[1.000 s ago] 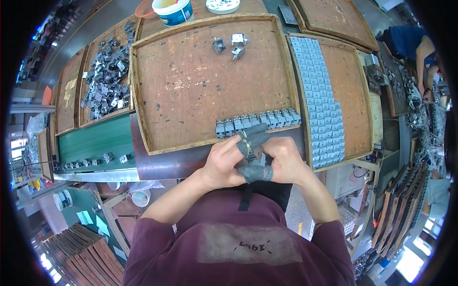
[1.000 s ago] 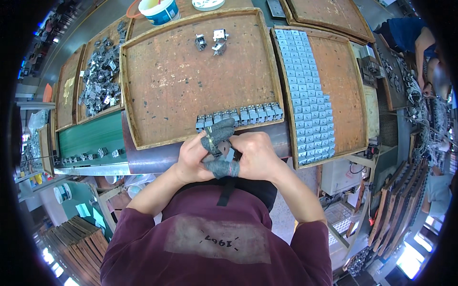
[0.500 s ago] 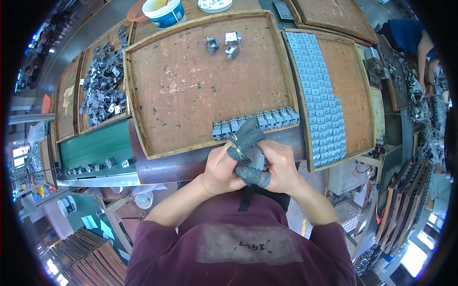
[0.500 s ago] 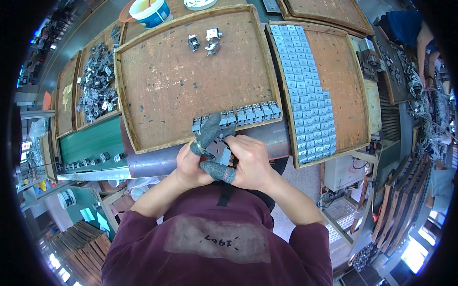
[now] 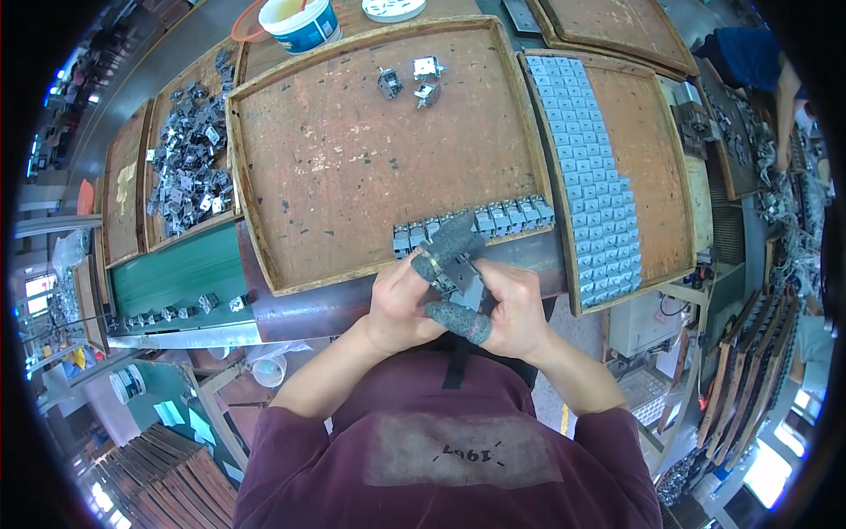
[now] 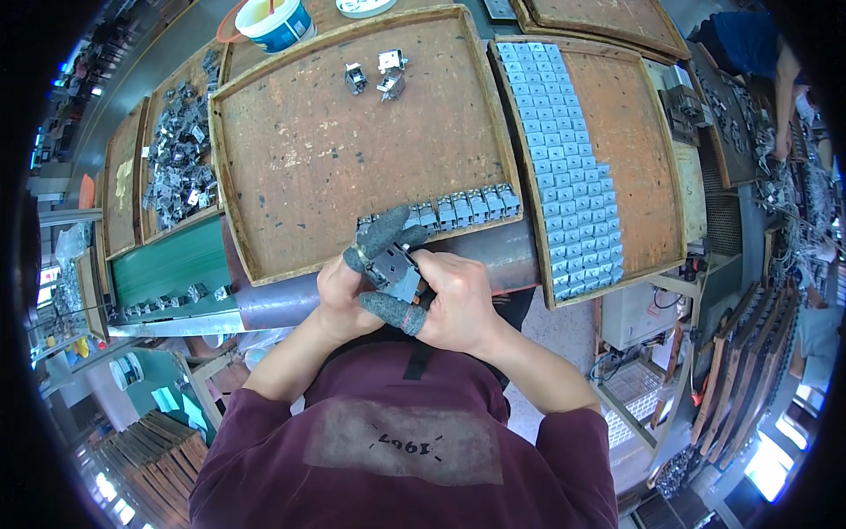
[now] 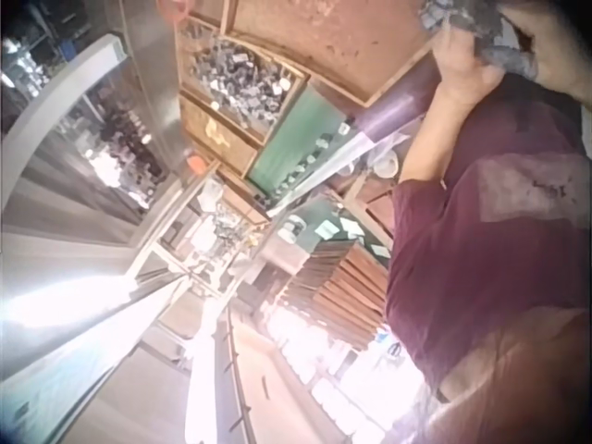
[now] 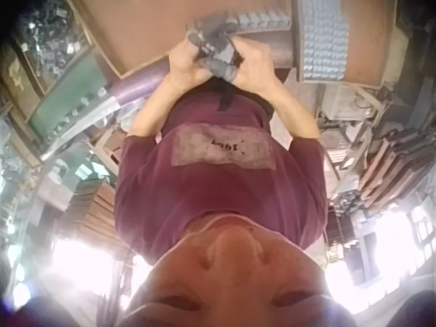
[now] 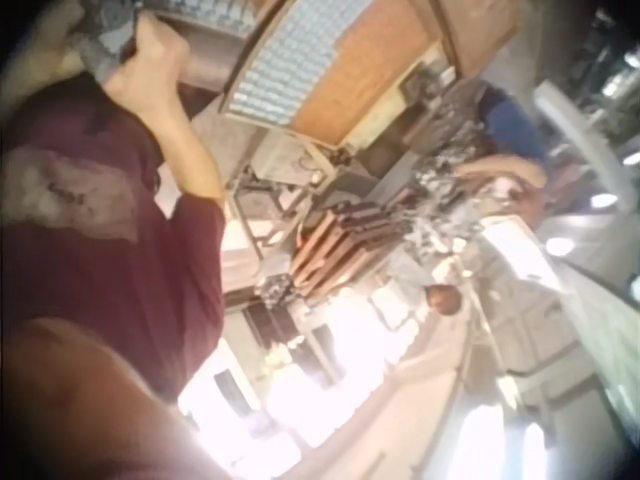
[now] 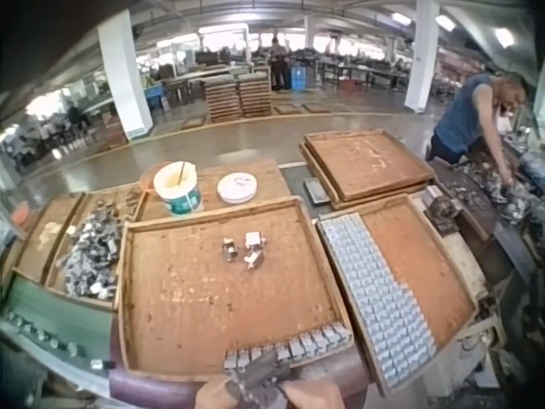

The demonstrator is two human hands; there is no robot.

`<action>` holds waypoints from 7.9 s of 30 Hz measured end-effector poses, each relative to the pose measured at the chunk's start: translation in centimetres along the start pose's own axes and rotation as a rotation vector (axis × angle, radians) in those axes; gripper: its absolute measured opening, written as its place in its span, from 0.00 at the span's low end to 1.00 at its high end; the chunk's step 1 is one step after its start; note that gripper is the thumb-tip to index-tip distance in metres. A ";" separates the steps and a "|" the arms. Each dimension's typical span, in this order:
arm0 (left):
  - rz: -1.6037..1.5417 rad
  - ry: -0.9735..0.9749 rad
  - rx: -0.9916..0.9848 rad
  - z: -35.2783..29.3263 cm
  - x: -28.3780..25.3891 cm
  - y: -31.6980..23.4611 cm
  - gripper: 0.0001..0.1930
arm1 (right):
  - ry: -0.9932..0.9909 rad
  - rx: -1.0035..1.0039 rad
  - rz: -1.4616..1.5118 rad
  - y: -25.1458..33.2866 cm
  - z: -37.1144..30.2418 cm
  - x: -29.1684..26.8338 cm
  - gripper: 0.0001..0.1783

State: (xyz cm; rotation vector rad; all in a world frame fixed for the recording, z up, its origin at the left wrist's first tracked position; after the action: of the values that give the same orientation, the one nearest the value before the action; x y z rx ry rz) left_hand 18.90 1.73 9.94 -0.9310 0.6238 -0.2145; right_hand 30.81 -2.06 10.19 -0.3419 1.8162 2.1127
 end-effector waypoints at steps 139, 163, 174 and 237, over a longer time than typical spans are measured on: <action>-1.008 -0.394 -0.565 -8.6 -13.9 4.8 0.20 | -0.062 0.163 0.524 0.7 0.4 2.1 0.22; -1.004 -0.187 -0.667 -5.4 -1.6 2.2 0.21 | -0.008 -0.251 -0.392 4.8 -0.2 0.3 0.19; 0.184 -0.092 -0.264 -2.5 -1.7 -1.0 0.41 | -0.131 -0.310 -0.541 4.1 -0.9 1.4 0.17; -0.778 -0.498 -0.613 -9.2 -13.5 5.7 0.23 | 0.007 0.348 0.447 -1.4 -0.1 -0.3 0.18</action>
State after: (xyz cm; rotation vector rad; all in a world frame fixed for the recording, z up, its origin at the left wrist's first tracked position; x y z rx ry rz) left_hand 2.15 4.67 6.86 -1.7306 -0.1869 -0.4760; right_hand 31.69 -2.03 9.00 0.1595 2.3878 1.9899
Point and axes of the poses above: each hand's wrist, its own z-axis towards the middle knuckle, its own x-axis out of the palm, y = z × x, the point moved 9 cm from there along z, towards the middle knuckle
